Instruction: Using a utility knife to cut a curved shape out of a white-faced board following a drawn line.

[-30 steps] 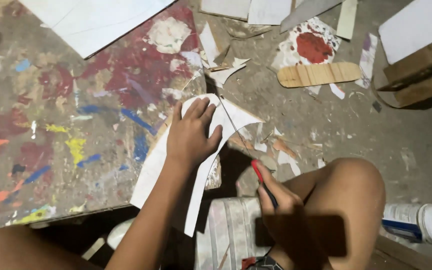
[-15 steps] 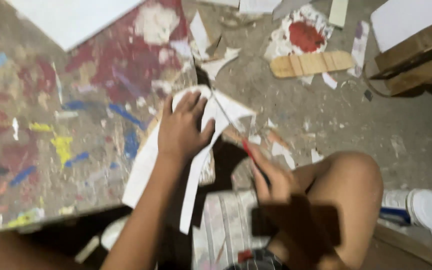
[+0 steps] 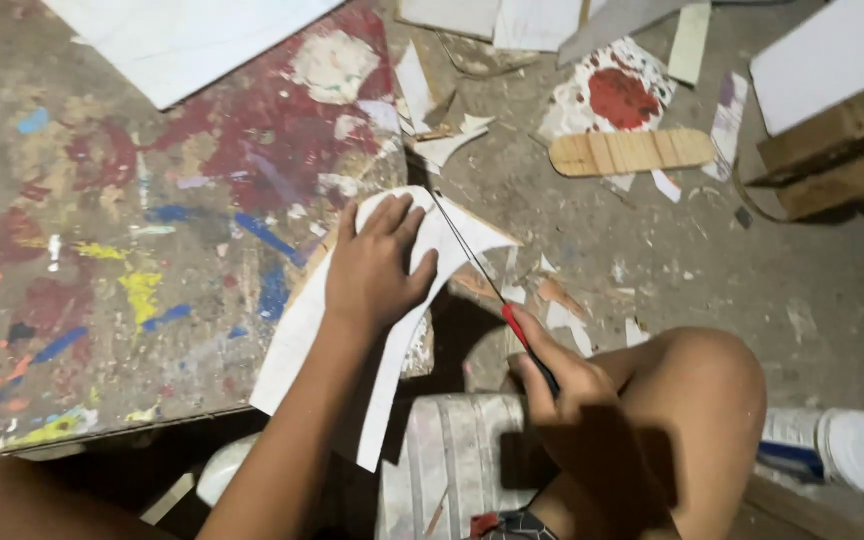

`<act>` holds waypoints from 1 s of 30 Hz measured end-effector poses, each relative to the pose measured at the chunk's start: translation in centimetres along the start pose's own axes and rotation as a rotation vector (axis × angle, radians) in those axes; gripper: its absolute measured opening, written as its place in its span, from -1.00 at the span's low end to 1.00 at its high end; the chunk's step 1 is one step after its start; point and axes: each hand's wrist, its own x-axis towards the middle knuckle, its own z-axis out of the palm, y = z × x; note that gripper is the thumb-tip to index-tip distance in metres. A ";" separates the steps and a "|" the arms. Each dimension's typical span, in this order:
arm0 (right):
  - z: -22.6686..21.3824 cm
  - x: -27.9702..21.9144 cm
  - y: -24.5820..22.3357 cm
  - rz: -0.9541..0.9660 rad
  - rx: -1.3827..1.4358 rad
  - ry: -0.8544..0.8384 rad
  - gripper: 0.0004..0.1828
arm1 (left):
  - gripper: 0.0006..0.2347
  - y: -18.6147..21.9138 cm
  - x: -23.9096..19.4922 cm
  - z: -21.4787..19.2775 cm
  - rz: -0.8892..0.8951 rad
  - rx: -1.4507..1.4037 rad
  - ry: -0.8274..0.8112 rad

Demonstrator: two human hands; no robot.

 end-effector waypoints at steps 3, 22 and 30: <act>1.9 1.6 1.7 -0.095 0.033 -0.023 -0.39 | -0.51 0.1 0.1 -0.2 0.017 0.007 0.003; -0.6 0.7 -0.2 0.001 0.016 -0.039 -0.41 | -0.51 0.3 0.3 -0.7 -0.004 -0.003 0.016; 2.3 3.4 1.4 -0.459 0.061 0.096 -0.46 | -0.50 1.0 0.4 -0.4 -0.093 0.040 0.036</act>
